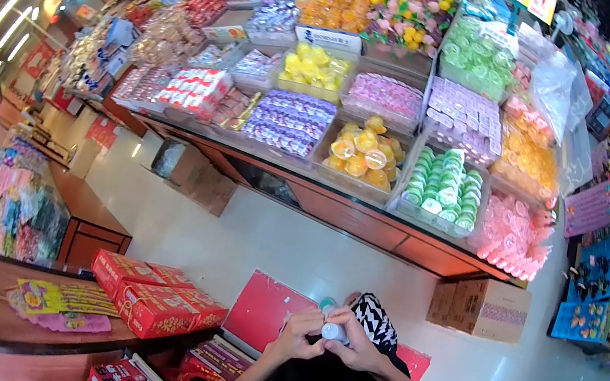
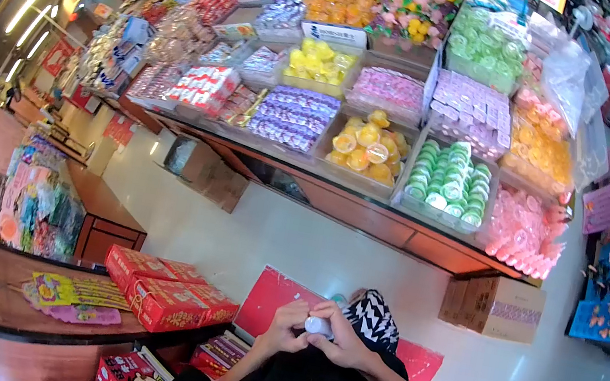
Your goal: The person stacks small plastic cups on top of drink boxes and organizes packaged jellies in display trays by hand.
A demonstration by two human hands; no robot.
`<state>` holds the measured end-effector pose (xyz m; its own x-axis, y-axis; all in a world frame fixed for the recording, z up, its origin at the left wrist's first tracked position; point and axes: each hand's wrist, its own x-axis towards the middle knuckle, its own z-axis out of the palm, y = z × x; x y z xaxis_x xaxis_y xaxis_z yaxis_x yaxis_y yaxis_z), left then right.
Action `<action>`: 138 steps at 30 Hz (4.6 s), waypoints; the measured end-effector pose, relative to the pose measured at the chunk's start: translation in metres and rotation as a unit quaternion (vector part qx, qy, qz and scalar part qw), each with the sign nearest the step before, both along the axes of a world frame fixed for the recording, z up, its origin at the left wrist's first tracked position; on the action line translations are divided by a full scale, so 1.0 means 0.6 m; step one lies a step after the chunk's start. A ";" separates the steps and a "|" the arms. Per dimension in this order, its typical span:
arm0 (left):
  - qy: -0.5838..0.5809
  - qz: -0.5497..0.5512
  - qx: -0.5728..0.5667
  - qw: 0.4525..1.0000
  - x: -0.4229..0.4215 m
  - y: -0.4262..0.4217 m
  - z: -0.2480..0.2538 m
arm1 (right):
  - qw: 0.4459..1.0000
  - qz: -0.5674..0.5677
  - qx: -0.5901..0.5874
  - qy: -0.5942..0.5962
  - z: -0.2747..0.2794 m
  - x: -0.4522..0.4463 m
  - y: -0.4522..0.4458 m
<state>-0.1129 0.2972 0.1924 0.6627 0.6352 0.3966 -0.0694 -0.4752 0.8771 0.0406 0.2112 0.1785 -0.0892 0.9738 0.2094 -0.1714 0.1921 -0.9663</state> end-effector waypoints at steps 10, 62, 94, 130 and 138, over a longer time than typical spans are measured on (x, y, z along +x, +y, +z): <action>-0.005 -0.072 -0.064 0.995 0.034 0.065 -0.026 | 0.997 -0.051 -0.048 0.045 0.011 0.023 0.029; 0.148 -0.106 -0.129 0.975 0.826 0.360 -0.119 | 0.864 -0.470 -0.159 0.086 -0.116 0.710 0.300; 0.245 -0.112 -0.036 0.962 0.877 0.458 -0.230 | 0.811 -0.503 -0.211 0.213 -0.219 0.820 0.491; 0.239 -0.102 -0.021 0.965 0.875 0.465 -0.229 | 0.831 -0.488 -0.253 0.080 -0.232 0.825 0.493; 0.232 -0.108 -0.021 0.966 0.876 0.466 -0.231 | 0.832 -0.481 -0.263 0.090 -0.216 0.827 0.490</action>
<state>0.4129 0.5767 0.0539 0.8817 0.4717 0.0015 0.2433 -0.4575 0.8553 0.5368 0.5054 0.0489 0.7702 0.5383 -0.3422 -0.3334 -0.1175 -0.9354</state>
